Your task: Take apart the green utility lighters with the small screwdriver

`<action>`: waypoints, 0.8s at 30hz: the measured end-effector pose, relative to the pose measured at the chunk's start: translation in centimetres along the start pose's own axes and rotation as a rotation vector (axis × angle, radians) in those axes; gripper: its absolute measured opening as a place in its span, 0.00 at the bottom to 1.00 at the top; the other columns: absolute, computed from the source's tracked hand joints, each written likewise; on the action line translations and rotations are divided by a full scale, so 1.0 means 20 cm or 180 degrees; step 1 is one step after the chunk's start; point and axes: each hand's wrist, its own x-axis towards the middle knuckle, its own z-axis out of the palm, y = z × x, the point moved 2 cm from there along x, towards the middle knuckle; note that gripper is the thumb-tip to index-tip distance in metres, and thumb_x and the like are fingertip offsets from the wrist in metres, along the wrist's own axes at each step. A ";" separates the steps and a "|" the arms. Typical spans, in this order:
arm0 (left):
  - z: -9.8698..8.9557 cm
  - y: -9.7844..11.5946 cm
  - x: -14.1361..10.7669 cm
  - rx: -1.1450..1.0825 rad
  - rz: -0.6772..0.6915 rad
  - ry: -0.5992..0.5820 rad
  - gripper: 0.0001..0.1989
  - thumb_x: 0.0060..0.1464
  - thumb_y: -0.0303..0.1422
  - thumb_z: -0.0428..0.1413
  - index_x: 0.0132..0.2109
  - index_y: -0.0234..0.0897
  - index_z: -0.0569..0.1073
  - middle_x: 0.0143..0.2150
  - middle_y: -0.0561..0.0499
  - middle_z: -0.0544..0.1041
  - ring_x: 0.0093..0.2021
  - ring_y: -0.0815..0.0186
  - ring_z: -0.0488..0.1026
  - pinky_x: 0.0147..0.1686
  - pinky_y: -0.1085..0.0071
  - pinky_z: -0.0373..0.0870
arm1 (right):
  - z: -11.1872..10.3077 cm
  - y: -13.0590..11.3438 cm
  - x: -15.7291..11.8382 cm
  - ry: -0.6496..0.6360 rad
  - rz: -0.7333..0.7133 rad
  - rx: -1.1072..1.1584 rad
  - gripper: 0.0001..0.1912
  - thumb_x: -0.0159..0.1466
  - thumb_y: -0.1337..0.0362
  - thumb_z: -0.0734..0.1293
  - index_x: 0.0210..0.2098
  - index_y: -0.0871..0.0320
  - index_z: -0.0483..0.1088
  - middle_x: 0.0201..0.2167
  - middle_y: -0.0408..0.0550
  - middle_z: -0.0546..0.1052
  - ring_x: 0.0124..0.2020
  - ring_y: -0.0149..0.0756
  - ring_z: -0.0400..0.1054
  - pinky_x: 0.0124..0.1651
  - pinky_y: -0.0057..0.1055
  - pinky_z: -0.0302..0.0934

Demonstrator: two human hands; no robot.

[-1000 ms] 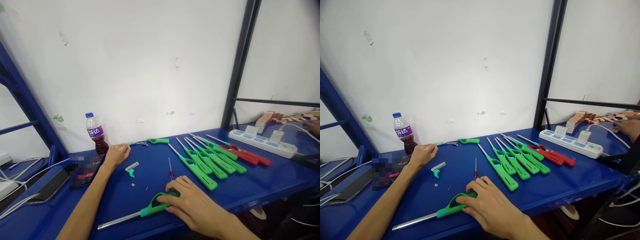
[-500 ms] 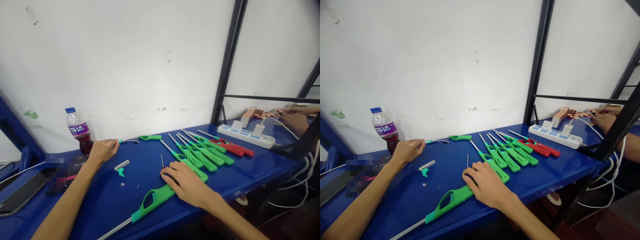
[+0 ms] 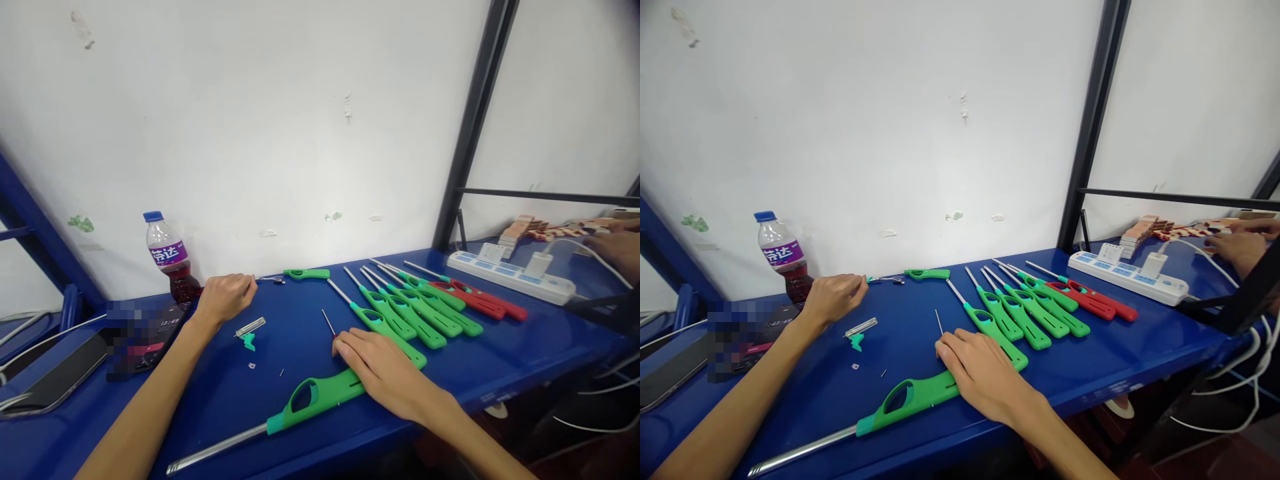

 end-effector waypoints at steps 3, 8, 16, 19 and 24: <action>0.00 0.04 0.01 -0.0051 0.0087 -0.0019 0.16 0.70 0.41 0.61 0.58 0.37 0.75 0.55 0.44 0.79 0.48 0.59 0.80 0.47 0.58 0.82 | 0.00 -0.01 0.01 -0.0049 -0.0042 -0.0012 0.20 0.83 0.56 0.53 0.42 0.52 0.72 0.36 0.43 0.77 0.38 0.40 0.73 0.45 0.37 0.61; -0.02 0.11 0.02 -0.0124 0.0213 0.0042 0.16 0.70 0.41 0.61 0.58 0.36 0.75 0.54 0.45 0.79 0.47 0.60 0.80 0.46 0.59 0.81 | 0.00 -0.01 0.01 0.0072 -0.0073 0.0064 0.21 0.82 0.57 0.54 0.35 0.53 0.69 0.31 0.41 0.76 0.33 0.37 0.71 0.40 0.35 0.60; -0.30 0.30 0.05 -0.0112 0.0261 0.0561 0.18 0.72 0.42 0.58 0.34 0.37 0.73 0.28 0.57 0.71 0.26 0.70 0.69 0.30 0.70 0.72 | -0.01 0.03 -0.01 0.1112 -0.0052 0.0466 0.07 0.76 0.57 0.68 0.45 0.51 0.76 0.36 0.43 0.80 0.32 0.37 0.73 0.37 0.35 0.65; -0.50 0.56 -0.09 -0.0218 0.0269 0.0902 0.25 0.74 0.36 0.48 0.24 0.42 0.63 0.21 0.55 0.65 0.22 0.67 0.65 0.25 0.67 0.64 | -0.03 0.04 -0.02 0.1599 -0.0133 0.0664 0.05 0.76 0.60 0.68 0.47 0.50 0.77 0.37 0.43 0.80 0.30 0.35 0.71 0.36 0.33 0.66; -0.56 0.91 -0.53 -0.0571 0.0273 0.0590 0.07 0.68 0.33 0.54 0.48 0.45 0.77 0.37 0.49 0.82 0.38 0.58 0.81 0.35 0.65 0.81 | -0.08 0.05 -0.07 0.2608 -0.0658 0.1052 0.07 0.75 0.65 0.69 0.47 0.48 0.79 0.37 0.45 0.78 0.33 0.36 0.72 0.33 0.31 0.68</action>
